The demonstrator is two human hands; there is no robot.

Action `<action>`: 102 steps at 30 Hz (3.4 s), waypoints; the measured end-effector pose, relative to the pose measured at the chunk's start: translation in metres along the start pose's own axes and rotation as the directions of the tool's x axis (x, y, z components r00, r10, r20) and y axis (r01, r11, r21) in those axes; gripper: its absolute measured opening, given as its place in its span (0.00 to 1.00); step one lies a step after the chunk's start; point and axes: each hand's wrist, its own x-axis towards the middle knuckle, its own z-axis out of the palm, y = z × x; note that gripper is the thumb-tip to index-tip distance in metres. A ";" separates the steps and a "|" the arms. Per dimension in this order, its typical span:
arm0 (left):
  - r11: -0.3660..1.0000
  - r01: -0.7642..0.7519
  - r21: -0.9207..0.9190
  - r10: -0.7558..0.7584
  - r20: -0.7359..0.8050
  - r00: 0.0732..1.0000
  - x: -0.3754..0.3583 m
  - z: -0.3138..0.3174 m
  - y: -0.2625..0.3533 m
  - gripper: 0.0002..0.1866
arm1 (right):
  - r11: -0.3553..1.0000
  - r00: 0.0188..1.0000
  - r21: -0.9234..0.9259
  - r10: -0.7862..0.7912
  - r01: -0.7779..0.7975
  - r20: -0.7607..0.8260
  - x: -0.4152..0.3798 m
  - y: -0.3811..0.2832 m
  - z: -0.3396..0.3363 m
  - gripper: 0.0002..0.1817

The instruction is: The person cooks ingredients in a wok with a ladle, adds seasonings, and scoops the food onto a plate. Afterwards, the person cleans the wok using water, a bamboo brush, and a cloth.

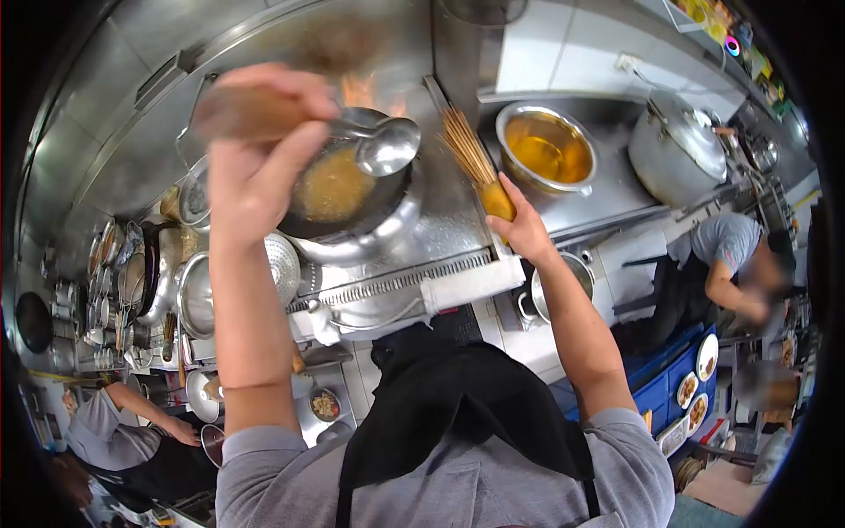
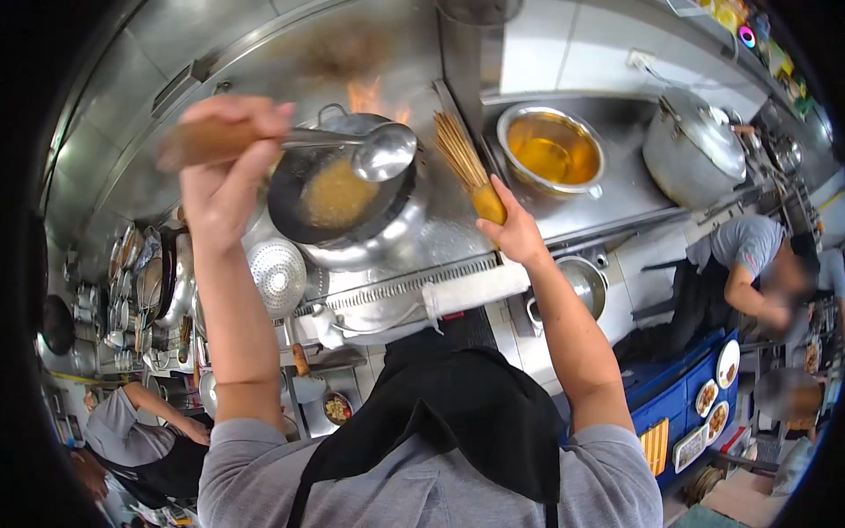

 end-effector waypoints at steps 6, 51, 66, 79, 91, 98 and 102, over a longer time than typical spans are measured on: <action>0.965 0.099 0.243 -0.206 0.465 0.861 -0.090 0.167 -0.114 0.17 | 0.968 0.993 0.238 0.057 -0.080 0.100 -0.053 0.053 -0.048 0.46; 0.672 0.334 -0.660 -0.669 -0.736 -0.108 -0.420 -0.108 -0.044 0.30 | 0.699 0.439 -0.383 0.110 0.604 0.892 0.229 -0.115 0.194 0.26; 0.265 0.532 -0.804 -0.883 -0.423 -0.201 -0.294 -0.070 -0.178 0.26 | 0.758 0.473 -0.371 0.094 0.537 0.876 0.221 -0.119 0.202 0.28; 0.422 0.844 -0.330 -0.648 -0.762 0.026 -0.291 -0.150 -0.255 0.18 | 0.920 0.671 -0.139 -0.159 0.367 0.724 0.182 -0.133 0.323 0.30; 0.390 0.825 -0.409 -0.836 -0.534 0.130 -0.285 -0.196 -0.239 0.15 | 0.850 0.953 -0.521 0.091 0.076 0.289 0.268 -0.105 0.370 0.25; 0.452 0.874 -0.177 -0.545 -0.831 0.114 -0.270 -0.155 -0.234 0.36 | 0.762 0.688 -0.506 0.111 0.404 0.717 0.181 -0.132 0.249 0.27; 0.265 0.958 -0.108 -0.591 -0.803 0.073 -0.261 -0.165 -0.230 0.39 | 0.474 0.683 -0.666 0.169 0.576 0.711 0.264 -0.114 0.181 0.27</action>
